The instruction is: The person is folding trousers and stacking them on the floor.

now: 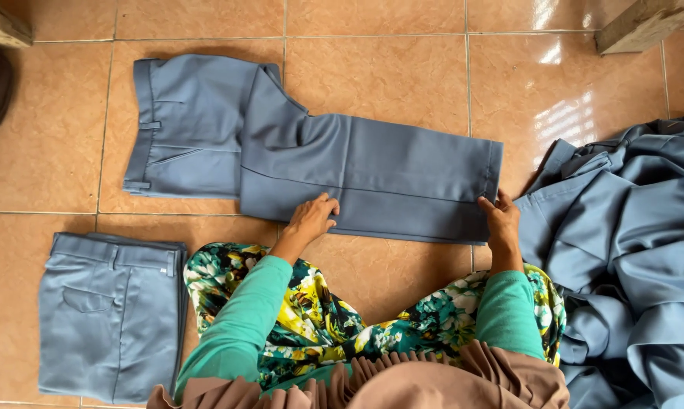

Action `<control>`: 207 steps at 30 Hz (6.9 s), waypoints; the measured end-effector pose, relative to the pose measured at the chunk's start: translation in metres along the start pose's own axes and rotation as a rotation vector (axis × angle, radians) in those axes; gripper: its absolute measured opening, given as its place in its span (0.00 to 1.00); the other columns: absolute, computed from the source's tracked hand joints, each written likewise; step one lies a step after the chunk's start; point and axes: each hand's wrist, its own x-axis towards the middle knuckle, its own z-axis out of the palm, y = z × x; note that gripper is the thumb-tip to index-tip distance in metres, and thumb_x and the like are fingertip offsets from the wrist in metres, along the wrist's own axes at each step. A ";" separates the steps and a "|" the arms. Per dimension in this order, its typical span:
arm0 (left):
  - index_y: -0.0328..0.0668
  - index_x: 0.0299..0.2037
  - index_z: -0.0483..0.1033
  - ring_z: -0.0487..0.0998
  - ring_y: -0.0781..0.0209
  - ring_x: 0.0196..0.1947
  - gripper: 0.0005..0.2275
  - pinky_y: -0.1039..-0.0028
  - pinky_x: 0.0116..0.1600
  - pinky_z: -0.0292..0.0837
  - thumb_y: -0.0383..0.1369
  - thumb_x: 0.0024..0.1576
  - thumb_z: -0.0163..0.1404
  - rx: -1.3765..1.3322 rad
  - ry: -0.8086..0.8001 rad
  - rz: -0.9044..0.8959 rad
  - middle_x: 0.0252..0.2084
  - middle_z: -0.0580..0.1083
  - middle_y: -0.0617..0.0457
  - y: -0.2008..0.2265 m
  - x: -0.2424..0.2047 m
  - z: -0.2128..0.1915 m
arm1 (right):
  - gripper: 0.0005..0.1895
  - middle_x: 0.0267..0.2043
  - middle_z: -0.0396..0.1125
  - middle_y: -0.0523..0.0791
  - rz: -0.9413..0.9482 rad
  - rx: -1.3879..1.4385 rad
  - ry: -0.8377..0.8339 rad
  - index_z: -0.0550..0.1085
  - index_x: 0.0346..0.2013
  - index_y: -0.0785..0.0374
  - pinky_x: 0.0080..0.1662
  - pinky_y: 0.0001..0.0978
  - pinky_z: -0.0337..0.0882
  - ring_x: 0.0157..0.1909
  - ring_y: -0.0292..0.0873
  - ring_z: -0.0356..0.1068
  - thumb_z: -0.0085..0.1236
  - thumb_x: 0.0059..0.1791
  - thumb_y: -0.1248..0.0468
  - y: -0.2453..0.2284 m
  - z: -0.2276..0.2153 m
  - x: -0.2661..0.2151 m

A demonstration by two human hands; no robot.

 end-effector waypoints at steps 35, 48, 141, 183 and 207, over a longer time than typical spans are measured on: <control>0.41 0.45 0.76 0.77 0.47 0.47 0.19 0.54 0.53 0.67 0.49 0.57 0.47 0.236 0.358 -0.085 0.47 0.76 0.44 0.002 -0.017 0.053 | 0.34 0.63 0.56 0.48 0.008 -0.991 0.312 0.65 0.65 0.54 0.57 0.63 0.67 0.64 0.56 0.54 0.66 0.48 0.51 -0.039 0.041 -0.040; 0.51 0.72 0.58 0.73 0.44 0.56 0.26 0.58 0.53 0.73 0.45 0.63 0.44 -0.096 0.497 -0.409 0.63 0.65 0.41 0.075 0.026 0.053 | 0.23 0.42 0.71 0.47 0.104 -0.475 0.036 0.75 0.46 0.53 0.43 0.45 0.69 0.47 0.52 0.70 0.68 0.37 0.62 -0.086 -0.018 -0.046; 0.58 0.76 0.49 0.43 0.47 0.79 0.24 0.46 0.78 0.34 0.47 0.70 0.29 0.263 0.534 -0.142 0.80 0.46 0.52 0.051 0.135 0.043 | 0.31 0.80 0.45 0.47 -0.393 -1.173 0.042 0.56 0.76 0.40 0.69 0.59 0.55 0.78 0.51 0.47 0.48 0.57 0.48 -0.045 0.062 0.024; 0.49 0.70 0.64 0.76 0.39 0.57 0.45 0.52 0.58 0.75 0.65 0.47 0.63 -1.809 0.188 -0.417 0.61 0.72 0.34 -0.065 0.055 0.069 | 0.25 0.23 0.67 0.48 -0.096 -0.227 -0.577 0.69 0.65 0.65 0.26 0.35 0.73 0.22 0.43 0.66 0.57 0.52 0.67 -0.119 0.221 -0.201; 0.51 0.73 0.54 0.71 0.26 0.60 0.29 0.41 0.62 0.70 0.27 0.61 0.49 -0.702 0.773 -0.264 0.68 0.66 0.32 -0.007 -0.002 0.063 | 0.30 0.57 0.60 0.48 -0.625 -1.297 -0.019 0.65 0.69 0.39 0.52 0.57 0.67 0.55 0.57 0.61 0.55 0.52 0.60 -0.017 0.114 -0.126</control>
